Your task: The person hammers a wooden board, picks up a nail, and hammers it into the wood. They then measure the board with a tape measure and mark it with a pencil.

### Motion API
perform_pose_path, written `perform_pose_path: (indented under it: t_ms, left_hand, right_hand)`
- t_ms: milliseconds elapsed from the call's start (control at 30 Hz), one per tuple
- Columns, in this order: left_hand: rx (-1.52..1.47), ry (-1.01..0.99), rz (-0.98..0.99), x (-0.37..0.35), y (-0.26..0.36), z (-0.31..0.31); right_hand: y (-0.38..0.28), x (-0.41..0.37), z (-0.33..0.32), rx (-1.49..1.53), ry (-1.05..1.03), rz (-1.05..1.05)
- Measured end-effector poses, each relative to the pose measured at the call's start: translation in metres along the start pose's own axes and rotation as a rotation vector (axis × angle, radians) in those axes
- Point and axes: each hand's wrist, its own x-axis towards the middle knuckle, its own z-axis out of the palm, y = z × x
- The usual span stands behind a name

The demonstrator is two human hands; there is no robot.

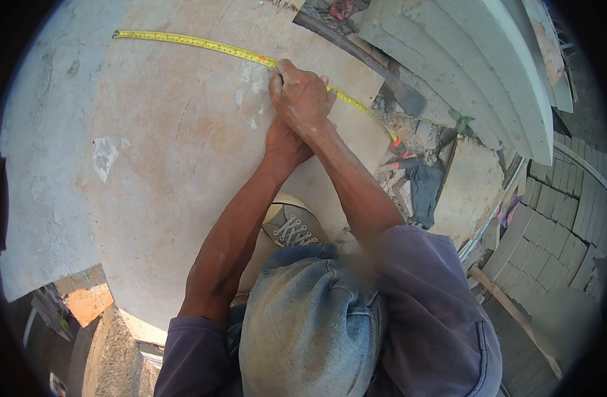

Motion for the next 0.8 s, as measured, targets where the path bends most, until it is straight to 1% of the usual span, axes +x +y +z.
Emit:
perform_pose_path:
  t_ms: [67,167,200,267,300,333,367,400,433,500,533,567,600,633,667,700,767,800]
  left_hand:
    - [-0.036,-0.014,-0.018,0.002,-0.002,0.003]
    - [0.034,0.021,0.034,0.002,-0.003,0.01]
    - [-0.001,-0.007,0.014,0.002,-0.002,0.01]
    - [-0.035,-0.026,-0.005,0.005,-0.003,0.009]
    - [-0.02,0.108,0.039,0.004,-0.003,0.01]
    - [-0.005,0.242,0.085,0.004,-0.003,0.01]
    - [-0.004,0.247,0.085,0.005,-0.003,0.008]
    - [0.019,0.264,0.095,0.005,-0.001,0.005]
    - [0.043,0.279,0.104,0.005,0.0,0.001]
    - [0.096,0.304,0.117,0.003,0.001,-0.005]
    - [0.123,0.313,0.12,0.001,0.0,-0.008]
    - [0.126,0.308,0.109,0.001,0.001,-0.009]
    - [0.127,0.084,0.061,0.003,0.002,-0.008]
    - [0.123,-0.142,0.017,0.004,0.002,-0.008]
    - [0.091,-0.126,0.01,0.003,0.002,-0.005]
    - [0.093,-0.121,0.015,0.005,0.0,-0.001]
    - [0.061,0.023,0.029,0.005,-0.002,0.005]
    - [0.057,0.027,0.026,0.005,-0.001,0.006]
  right_hand:
    - [-0.001,0.004,-0.003,-0.024,-0.077,-0.036]
    - [-0.004,0.002,-0.009,-0.005,-0.132,-0.082]
    - [-0.006,0.002,-0.011,-0.008,-0.129,-0.085]
    - [-0.009,0.003,-0.014,-0.078,-0.213,-0.063]
    - [-0.01,-0.003,-0.014,-0.08,-0.212,-0.067]
    - [-0.011,-0.012,-0.012,-0.145,-0.191,-0.135]
    - [-0.01,-0.019,-0.009,-0.211,-0.169,-0.205]
    - [-0.009,-0.025,-0.005,-0.213,-0.168,-0.209]
    - [-0.007,-0.03,0.0,-0.299,-0.052,-0.223]
    - [-0.007,-0.029,0.002,-0.377,0.061,-0.24]
    - [-0.002,-0.022,0.0,-0.178,0.027,-0.143]
    - [0.0,-0.017,-0.002,0.021,-0.011,-0.043]
    - [0.0,-0.012,-0.002,0.026,-0.021,-0.044]
    - [0.001,-0.007,-0.003,0.076,-0.035,0.008]
    - [0.001,-0.007,-0.005,0.122,-0.041,0.062]
    - [0.0,-0.006,-0.006,0.12,-0.035,0.059]
    - [-0.002,-0.004,-0.009,0.044,-0.093,0.01]
    - [-0.003,-0.004,-0.009,0.039,-0.096,0.006]
